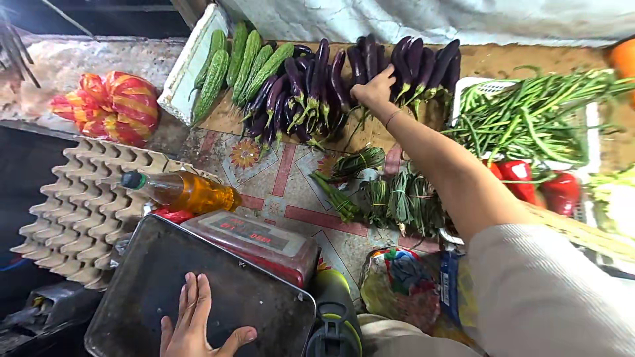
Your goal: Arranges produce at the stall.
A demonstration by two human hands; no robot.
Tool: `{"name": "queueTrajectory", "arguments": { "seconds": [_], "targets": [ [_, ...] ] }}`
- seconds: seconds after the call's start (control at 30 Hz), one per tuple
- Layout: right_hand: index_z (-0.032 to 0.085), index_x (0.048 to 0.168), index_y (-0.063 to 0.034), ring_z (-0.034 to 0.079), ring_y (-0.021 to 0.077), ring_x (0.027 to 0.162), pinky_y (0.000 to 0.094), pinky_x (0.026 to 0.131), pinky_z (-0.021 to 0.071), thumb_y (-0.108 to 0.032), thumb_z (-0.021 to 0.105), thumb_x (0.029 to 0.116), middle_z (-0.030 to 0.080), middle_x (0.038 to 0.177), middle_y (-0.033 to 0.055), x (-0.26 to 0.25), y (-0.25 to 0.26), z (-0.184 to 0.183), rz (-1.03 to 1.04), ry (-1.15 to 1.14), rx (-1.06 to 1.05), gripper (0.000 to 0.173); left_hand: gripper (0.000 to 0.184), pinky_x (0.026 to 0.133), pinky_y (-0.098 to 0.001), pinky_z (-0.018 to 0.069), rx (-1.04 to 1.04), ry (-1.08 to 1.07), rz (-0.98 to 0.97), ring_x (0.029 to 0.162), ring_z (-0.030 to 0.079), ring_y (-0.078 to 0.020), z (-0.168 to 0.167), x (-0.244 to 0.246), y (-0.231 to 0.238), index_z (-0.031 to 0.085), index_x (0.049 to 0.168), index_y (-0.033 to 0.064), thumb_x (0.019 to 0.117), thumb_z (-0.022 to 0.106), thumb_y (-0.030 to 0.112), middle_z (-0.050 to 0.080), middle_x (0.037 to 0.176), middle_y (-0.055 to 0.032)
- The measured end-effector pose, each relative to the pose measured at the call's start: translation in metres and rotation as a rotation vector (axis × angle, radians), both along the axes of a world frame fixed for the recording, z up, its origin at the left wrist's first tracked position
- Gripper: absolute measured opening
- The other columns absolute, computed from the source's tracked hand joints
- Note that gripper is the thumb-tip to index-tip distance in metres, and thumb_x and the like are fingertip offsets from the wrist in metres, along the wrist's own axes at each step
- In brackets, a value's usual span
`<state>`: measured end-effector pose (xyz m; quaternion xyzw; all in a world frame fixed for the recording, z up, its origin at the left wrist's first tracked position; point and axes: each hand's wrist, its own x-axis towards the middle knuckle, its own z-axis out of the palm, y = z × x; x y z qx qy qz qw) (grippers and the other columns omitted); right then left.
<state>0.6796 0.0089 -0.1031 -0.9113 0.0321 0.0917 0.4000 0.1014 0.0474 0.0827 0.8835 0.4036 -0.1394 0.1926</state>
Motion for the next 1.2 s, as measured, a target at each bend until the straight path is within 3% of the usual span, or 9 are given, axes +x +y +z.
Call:
{"name": "queueTrajectory", "arguments": {
  "seconds": [0.2, 0.33, 0.5, 0.6, 0.73, 0.83, 0.97, 1.07, 1.2],
  "targets": [
    [0.011, 0.162, 0.0007, 0.054, 0.0451, 0.129, 0.0549, 0.097, 0.0527, -0.037, 0.083, 0.0635, 0.032, 0.157, 0.0321, 0.053, -0.060, 0.029, -0.187, -0.166, -0.049, 0.128, 0.128, 0.119, -0.0723, 0.0083, -0.016, 0.023, -0.014, 0.154, 0.014, -0.0491, 0.000, 0.003, 0.002, 0.020, 0.157, -0.0118, 0.0710, 0.084, 0.059, 0.012, 0.165, -0.0330],
    [0.007, 0.162, 0.0023, 0.026, 0.0504, 0.149, 0.0670, 0.113, 0.0331, -0.051, 0.084, 0.0641, 0.016, 0.164, 0.0330, 0.090, -0.097, 0.010, -0.144, -0.066, -0.228, 0.135, 0.127, 0.119, -0.0706, 0.0103, -0.016, 0.090, -0.016, 0.153, 0.015, -0.0512, 0.003, 0.011, 0.001, 0.020, 0.156, -0.0150, 0.0717, 0.086, 0.054, 0.011, 0.164, -0.0363],
    [-0.004, 0.165, -0.0082, 0.027, 0.0525, 0.147, 0.0692, 0.107, 0.0373, -0.064, 0.084, 0.0628, 0.007, 0.167, 0.0304, 0.098, -0.104, -0.006, -0.075, -0.050, -0.298, 0.146, 0.126, 0.121, -0.0676, 0.0098, -0.033, 0.134, -0.015, 0.153, 0.012, -0.0520, 0.007, 0.016, 0.001, 0.018, 0.156, -0.0161, 0.0729, 0.086, 0.051, 0.009, 0.164, -0.0377],
    [0.008, 0.163, 0.0017, 0.015, 0.0541, 0.152, 0.0754, 0.115, 0.0177, -0.061, 0.077, 0.0691, 0.009, 0.167, 0.0332, 0.080, -0.086, 0.008, 0.043, -0.324, -0.335, 0.132, 0.125, 0.121, -0.0675, 0.0099, -0.031, 0.148, -0.013, 0.153, 0.014, -0.0518, 0.008, 0.017, 0.001, 0.019, 0.155, -0.0167, 0.0726, 0.087, 0.048, 0.010, 0.163, -0.0381],
    [0.048, 0.141, 0.0082, 0.053, 0.0564, 0.127, 0.0745, 0.098, 0.0419, -0.042, 0.063, 0.0927, 0.055, 0.136, 0.0377, 0.034, -0.036, 0.026, 0.377, -0.295, -0.319, 0.071, 0.126, 0.121, -0.0664, 0.0105, -0.020, 0.189, -0.020, 0.153, 0.015, -0.0515, 0.010, 0.021, 0.002, 0.019, 0.155, -0.0167, 0.0722, 0.088, 0.047, 0.011, 0.163, -0.0383],
    [0.065, 0.124, 0.0067, 0.060, 0.0464, 0.123, 0.0686, 0.098, 0.0458, -0.064, 0.048, 0.0986, 0.061, 0.131, 0.0309, 0.006, 0.003, 0.008, 0.459, 0.122, -0.253, 0.077, 0.125, 0.121, -0.0672, 0.0109, -0.024, 0.197, -0.017, 0.153, 0.015, -0.0514, 0.012, 0.024, 0.000, 0.018, 0.155, -0.0168, 0.0726, 0.088, 0.046, 0.010, 0.163, -0.0381],
    [0.040, 0.145, 0.0095, 0.061, 0.0452, 0.123, 0.0624, 0.099, 0.0480, -0.047, 0.042, 0.1057, 0.060, 0.133, 0.0305, -0.016, 0.035, -0.005, 0.424, 0.057, -0.295, 0.069, 0.125, 0.120, -0.0686, 0.0132, -0.004, 0.147, -0.018, 0.152, 0.017, -0.0520, 0.010, 0.019, -0.001, 0.020, 0.155, -0.0165, 0.0711, 0.088, 0.048, 0.012, 0.163, -0.0377],
    [0.035, 0.146, 0.0106, 0.066, 0.0451, 0.116, 0.0600, 0.094, 0.0516, -0.037, 0.035, 0.1078, 0.064, 0.126, 0.0306, -0.044, 0.042, -0.002, 0.407, -0.048, -0.386, 0.062, 0.126, 0.120, -0.0690, 0.0128, -0.003, 0.115, -0.007, 0.153, 0.017, -0.0514, 0.007, 0.017, -0.002, 0.021, 0.155, -0.0160, 0.0697, 0.089, 0.047, 0.012, 0.164, -0.0370],
    [0.025, 0.150, 0.0133, 0.062, 0.0445, 0.120, 0.0586, 0.095, 0.0518, -0.037, 0.068, 0.0885, 0.056, 0.134, 0.0329, -0.055, 0.033, -0.014, 0.340, 0.079, -0.361, 0.090, 0.126, 0.120, -0.0676, 0.0128, 0.004, 0.111, -0.011, 0.153, 0.017, -0.0502, 0.007, 0.018, -0.003, 0.019, 0.155, -0.0159, 0.0700, 0.089, 0.046, 0.012, 0.164, -0.0367]
  ]
}}
